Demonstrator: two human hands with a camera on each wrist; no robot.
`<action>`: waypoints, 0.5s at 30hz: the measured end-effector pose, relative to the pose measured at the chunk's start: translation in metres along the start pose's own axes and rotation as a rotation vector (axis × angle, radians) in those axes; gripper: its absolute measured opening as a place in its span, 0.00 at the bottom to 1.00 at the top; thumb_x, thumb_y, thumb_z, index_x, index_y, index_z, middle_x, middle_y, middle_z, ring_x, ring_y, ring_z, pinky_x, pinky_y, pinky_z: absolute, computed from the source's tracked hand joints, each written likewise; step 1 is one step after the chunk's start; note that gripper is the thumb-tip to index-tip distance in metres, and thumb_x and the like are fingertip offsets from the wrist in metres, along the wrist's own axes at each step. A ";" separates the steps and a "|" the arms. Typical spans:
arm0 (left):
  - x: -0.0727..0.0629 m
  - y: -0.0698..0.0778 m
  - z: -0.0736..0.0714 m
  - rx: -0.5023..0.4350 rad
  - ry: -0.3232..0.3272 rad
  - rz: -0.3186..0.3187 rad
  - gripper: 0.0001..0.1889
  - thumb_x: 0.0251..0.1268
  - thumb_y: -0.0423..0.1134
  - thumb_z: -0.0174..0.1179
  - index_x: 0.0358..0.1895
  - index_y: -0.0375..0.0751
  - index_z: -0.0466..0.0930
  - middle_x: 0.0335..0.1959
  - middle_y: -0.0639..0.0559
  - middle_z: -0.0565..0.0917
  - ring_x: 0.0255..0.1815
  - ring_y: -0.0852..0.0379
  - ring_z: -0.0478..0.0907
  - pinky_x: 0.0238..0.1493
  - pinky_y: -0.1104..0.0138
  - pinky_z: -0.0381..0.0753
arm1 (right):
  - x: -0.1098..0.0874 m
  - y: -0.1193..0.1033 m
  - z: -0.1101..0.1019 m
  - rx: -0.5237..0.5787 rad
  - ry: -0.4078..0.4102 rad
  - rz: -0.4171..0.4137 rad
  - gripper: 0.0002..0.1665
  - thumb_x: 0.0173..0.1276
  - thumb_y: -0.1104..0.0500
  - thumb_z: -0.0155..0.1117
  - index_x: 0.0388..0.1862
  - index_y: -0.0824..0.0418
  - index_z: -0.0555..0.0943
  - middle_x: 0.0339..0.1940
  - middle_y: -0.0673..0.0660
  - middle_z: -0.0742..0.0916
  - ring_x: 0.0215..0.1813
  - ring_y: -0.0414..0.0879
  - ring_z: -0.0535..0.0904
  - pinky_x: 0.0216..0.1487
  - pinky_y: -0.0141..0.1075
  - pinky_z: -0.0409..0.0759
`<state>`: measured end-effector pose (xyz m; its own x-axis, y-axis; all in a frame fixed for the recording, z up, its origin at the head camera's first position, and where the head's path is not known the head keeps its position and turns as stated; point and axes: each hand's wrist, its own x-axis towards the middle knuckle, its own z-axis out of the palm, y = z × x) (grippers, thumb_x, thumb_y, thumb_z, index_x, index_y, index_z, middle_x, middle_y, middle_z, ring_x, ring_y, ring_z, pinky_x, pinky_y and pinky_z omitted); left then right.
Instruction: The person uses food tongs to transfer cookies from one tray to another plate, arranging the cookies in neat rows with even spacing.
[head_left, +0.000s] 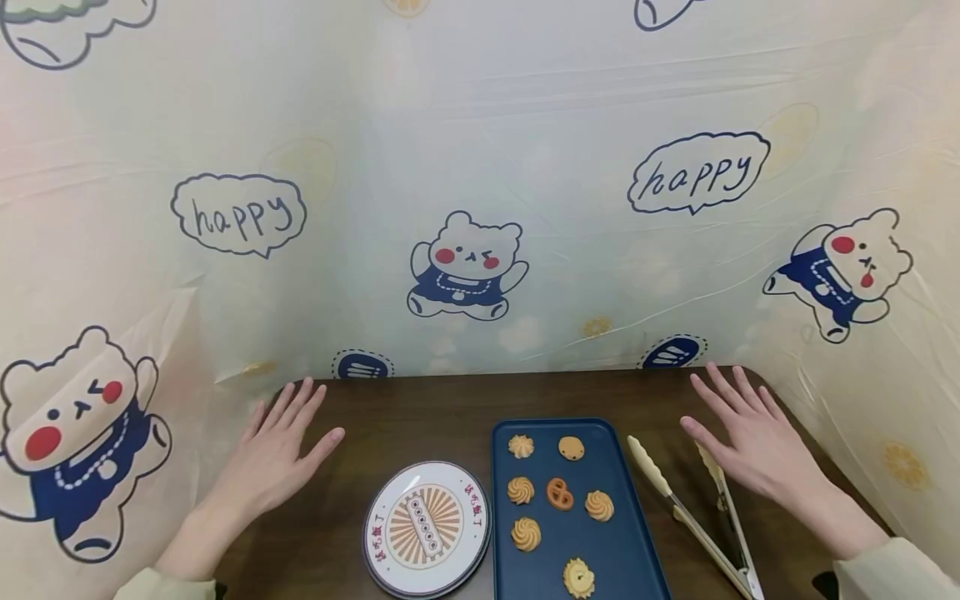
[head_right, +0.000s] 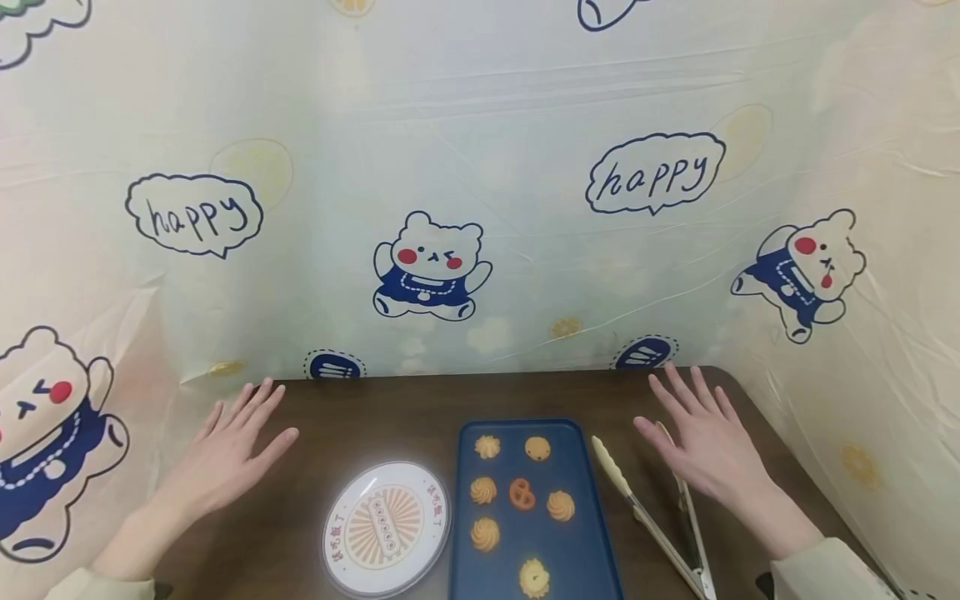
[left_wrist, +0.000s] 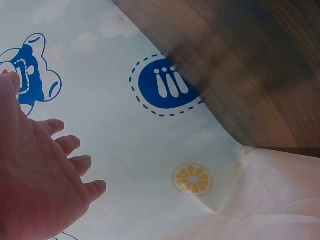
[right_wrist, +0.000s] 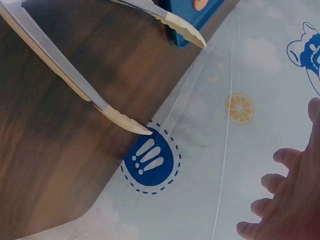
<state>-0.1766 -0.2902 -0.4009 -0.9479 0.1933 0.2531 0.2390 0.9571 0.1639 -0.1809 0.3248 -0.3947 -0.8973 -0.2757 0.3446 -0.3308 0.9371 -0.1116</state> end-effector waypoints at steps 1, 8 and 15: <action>0.000 0.000 0.000 -0.002 0.000 -0.001 0.42 0.74 0.66 0.44 0.79 0.38 0.53 0.80 0.38 0.50 0.80 0.39 0.40 0.74 0.50 0.19 | -0.001 0.000 0.000 0.004 0.002 0.000 0.42 0.75 0.38 0.54 0.80 0.57 0.58 0.80 0.63 0.57 0.81 0.59 0.38 0.77 0.50 0.27; -0.005 0.000 0.007 -0.025 0.006 -0.029 0.41 0.75 0.65 0.44 0.76 0.35 0.58 0.77 0.34 0.56 0.78 0.35 0.46 0.75 0.42 0.31 | -0.011 -0.003 0.004 0.046 0.026 0.008 0.42 0.74 0.39 0.57 0.78 0.60 0.62 0.80 0.65 0.59 0.81 0.61 0.41 0.78 0.46 0.30; -0.009 0.006 0.022 -0.075 0.070 -0.045 0.37 0.75 0.62 0.48 0.71 0.32 0.66 0.71 0.32 0.67 0.69 0.29 0.64 0.64 0.34 0.60 | -0.025 -0.006 0.011 0.080 0.094 0.014 0.47 0.68 0.39 0.64 0.76 0.64 0.63 0.78 0.67 0.62 0.80 0.61 0.46 0.79 0.46 0.37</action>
<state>-0.1712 -0.2818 -0.4229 -0.9417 0.1321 0.3095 0.2138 0.9451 0.2471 -0.1601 0.3234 -0.4131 -0.8721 -0.2375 0.4278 -0.3438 0.9196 -0.1903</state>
